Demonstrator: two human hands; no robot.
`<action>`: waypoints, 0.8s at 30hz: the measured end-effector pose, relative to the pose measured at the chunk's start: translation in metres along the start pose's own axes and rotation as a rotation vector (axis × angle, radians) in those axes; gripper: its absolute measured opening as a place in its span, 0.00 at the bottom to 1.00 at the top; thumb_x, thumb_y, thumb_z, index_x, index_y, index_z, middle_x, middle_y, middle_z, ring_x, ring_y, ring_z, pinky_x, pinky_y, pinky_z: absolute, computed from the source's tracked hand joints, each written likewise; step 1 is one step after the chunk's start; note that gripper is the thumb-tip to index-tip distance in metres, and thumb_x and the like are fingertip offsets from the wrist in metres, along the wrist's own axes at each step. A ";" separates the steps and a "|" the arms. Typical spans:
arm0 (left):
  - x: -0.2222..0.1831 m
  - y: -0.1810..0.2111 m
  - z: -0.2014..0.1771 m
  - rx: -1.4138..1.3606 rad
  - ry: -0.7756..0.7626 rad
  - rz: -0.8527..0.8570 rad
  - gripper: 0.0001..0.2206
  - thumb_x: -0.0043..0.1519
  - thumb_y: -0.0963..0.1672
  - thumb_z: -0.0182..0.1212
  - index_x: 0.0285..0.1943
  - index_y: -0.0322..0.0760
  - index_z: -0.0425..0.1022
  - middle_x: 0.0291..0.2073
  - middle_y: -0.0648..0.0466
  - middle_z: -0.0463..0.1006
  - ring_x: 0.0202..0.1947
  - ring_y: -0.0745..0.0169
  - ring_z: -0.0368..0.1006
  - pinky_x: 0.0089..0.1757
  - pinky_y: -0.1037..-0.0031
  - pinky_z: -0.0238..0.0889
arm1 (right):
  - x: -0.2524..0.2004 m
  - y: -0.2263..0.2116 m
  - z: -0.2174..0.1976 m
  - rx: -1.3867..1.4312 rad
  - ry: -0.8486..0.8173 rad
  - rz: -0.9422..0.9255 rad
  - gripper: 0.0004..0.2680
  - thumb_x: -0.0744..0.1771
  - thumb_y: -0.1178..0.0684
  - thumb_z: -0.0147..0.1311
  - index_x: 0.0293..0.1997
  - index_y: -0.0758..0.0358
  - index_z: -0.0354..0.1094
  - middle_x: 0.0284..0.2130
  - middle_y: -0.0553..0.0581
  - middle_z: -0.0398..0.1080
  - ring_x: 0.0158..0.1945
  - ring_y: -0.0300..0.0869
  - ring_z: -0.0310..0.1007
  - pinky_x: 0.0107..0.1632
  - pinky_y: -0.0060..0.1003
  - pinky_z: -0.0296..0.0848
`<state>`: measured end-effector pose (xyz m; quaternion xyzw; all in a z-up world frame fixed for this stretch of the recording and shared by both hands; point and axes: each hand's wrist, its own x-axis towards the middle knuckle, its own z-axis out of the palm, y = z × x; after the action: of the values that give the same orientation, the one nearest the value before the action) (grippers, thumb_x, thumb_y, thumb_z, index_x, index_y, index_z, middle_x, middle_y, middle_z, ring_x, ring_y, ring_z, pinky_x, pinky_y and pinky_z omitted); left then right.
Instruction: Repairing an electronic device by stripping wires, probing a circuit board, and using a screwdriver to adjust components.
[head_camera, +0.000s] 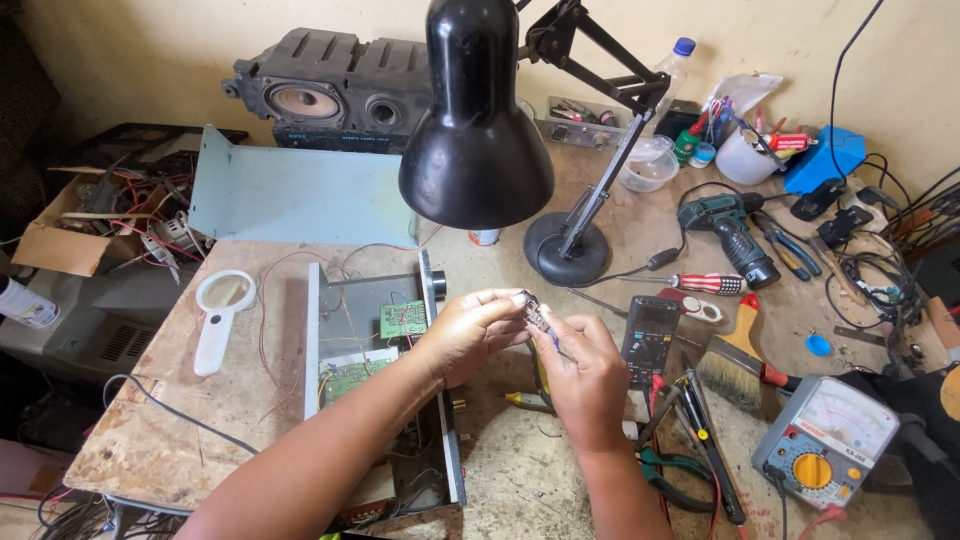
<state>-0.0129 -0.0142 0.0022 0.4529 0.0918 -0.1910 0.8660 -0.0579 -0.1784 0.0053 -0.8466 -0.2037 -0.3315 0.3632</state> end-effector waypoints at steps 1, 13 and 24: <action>0.001 -0.001 -0.001 -0.004 0.001 0.001 0.14 0.62 0.40 0.61 0.56 0.27 0.75 0.48 0.42 0.81 0.47 0.54 0.79 0.53 0.67 0.74 | 0.000 0.000 0.000 0.000 -0.003 -0.002 0.12 0.64 0.60 0.66 0.52 0.67 0.76 0.34 0.53 0.72 0.33 0.38 0.73 0.34 0.31 0.74; 0.015 -0.014 -0.010 1.120 0.159 0.528 0.14 0.62 0.48 0.59 0.52 0.41 0.84 0.47 0.52 0.86 0.46 0.59 0.81 0.49 0.70 0.70 | -0.002 0.006 -0.011 -0.030 0.023 -0.026 0.13 0.64 0.59 0.69 0.53 0.65 0.77 0.30 0.52 0.70 0.31 0.37 0.69 0.32 0.31 0.72; 0.005 -0.007 -0.001 0.425 -0.038 0.175 0.22 0.62 0.43 0.65 0.64 0.27 0.72 0.47 0.40 0.82 0.43 0.57 0.82 0.46 0.70 0.77 | 0.001 0.007 -0.004 -0.069 0.023 0.103 0.08 0.63 0.56 0.70 0.43 0.64 0.80 0.25 0.55 0.74 0.29 0.43 0.76 0.32 0.36 0.74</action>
<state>-0.0115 -0.0184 -0.0053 0.6278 -0.0066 -0.1386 0.7659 -0.0549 -0.1863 0.0043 -0.8642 -0.1443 -0.3288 0.3525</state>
